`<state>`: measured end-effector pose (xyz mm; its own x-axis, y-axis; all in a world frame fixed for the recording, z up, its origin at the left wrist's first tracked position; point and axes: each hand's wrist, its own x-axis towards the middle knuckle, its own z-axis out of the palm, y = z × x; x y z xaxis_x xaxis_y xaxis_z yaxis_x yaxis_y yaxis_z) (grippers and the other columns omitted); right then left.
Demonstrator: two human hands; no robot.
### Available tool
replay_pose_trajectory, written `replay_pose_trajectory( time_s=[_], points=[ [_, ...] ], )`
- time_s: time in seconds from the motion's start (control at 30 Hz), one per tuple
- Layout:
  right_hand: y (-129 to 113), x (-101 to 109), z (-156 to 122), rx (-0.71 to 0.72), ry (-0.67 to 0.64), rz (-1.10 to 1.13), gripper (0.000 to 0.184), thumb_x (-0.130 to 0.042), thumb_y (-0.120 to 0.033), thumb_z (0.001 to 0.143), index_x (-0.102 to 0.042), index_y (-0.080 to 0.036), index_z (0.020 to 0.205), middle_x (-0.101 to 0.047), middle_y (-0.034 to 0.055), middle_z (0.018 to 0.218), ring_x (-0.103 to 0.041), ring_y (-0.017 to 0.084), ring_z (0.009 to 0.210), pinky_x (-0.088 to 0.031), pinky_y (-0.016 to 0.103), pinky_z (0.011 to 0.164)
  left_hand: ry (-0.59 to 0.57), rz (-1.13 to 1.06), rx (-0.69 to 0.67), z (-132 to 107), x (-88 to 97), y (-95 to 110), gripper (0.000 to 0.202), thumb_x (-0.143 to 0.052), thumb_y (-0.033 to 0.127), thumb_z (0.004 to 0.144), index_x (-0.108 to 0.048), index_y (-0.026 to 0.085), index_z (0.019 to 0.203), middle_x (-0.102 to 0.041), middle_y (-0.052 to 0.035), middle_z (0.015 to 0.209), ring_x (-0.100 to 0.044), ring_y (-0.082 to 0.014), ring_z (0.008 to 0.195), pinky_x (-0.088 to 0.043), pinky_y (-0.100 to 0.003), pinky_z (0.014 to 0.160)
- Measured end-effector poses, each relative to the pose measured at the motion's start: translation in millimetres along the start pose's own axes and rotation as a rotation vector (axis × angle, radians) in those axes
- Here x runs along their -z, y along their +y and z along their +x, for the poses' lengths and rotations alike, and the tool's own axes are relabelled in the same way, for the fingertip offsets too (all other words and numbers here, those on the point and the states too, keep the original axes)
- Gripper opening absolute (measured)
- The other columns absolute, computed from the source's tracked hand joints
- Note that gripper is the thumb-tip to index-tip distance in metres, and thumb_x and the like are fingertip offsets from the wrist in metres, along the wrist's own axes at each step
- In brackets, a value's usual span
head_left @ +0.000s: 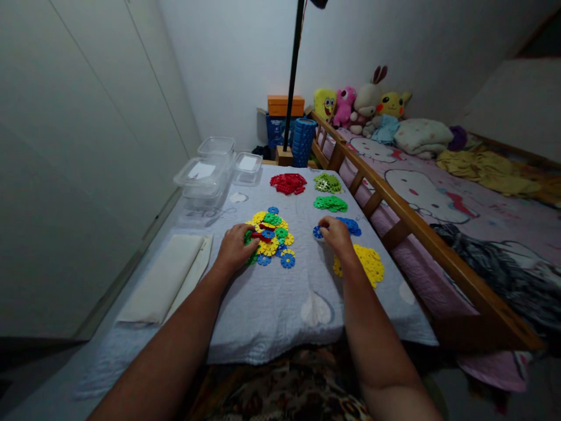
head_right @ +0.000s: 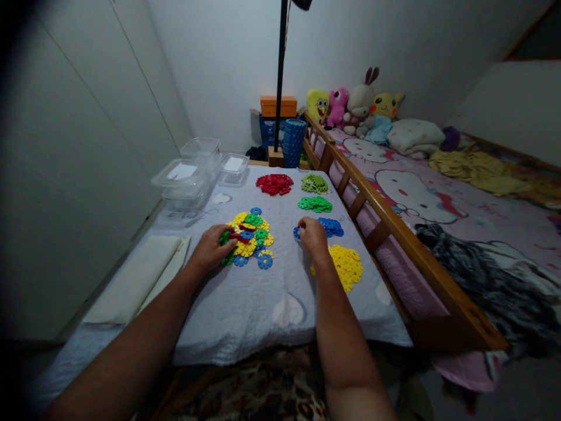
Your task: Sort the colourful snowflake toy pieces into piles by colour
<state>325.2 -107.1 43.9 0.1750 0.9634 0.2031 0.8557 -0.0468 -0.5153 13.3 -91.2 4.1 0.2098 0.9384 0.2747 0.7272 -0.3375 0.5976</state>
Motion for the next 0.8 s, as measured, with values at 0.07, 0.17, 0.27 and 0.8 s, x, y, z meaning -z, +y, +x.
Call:
replay_pose_trajectory(
  time_s=[0.07,0.17,0.27,0.8],
  points=[
    [9,11,9,-0.071,0.08,0.001,0.022,-0.056,-0.01,0.078,-0.073,-0.019,0.088,-0.075,0.0062,0.095,-0.067,0.02,0.091,-0.048,0.031,0.088,-0.001,0.002,-0.001,0,0.6,1,0.037,-0.058,0.04,0.083,-0.068,0.02,0.112,-0.069,-0.0118,0.122,-0.062,-0.0295,0.118,-0.047,-0.046,0.108],
    [21,18,18,-0.147,0.176,0.008,0.023,-0.056,-0.011,0.074,-0.072,-0.019,0.088,-0.076,0.0067,0.094,-0.067,0.021,0.091,-0.048,0.031,0.088,-0.002,0.004,0.002,0,1.2,2,0.038,-0.058,0.039,0.083,-0.068,0.019,0.114,-0.069,-0.0126,0.123,-0.062,-0.0299,0.118,-0.047,-0.046,0.108],
    [31,17,22,-0.178,0.217,-0.007,0.023,-0.055,-0.01,0.073,-0.071,-0.018,0.086,-0.075,0.0076,0.091,-0.067,0.022,0.089,-0.048,0.032,0.087,0.0,0.007,0.003,0,1.2,2,0.038,-0.059,0.039,0.083,-0.068,0.018,0.114,-0.069,-0.0129,0.122,-0.062,-0.0302,0.118,-0.047,-0.046,0.107],
    [50,1,17,-0.151,0.369,-0.107,0.03,-0.05,-0.01,0.078,-0.073,-0.016,0.096,-0.065,0.0135,0.1,-0.061,0.026,0.099,-0.046,0.038,0.098,0.014,0.006,-0.007,0,-0.6,0,0.036,-0.062,0.037,0.081,-0.069,0.019,0.112,-0.069,-0.0124,0.121,-0.062,-0.0304,0.118,-0.048,-0.047,0.107]
  ],
)
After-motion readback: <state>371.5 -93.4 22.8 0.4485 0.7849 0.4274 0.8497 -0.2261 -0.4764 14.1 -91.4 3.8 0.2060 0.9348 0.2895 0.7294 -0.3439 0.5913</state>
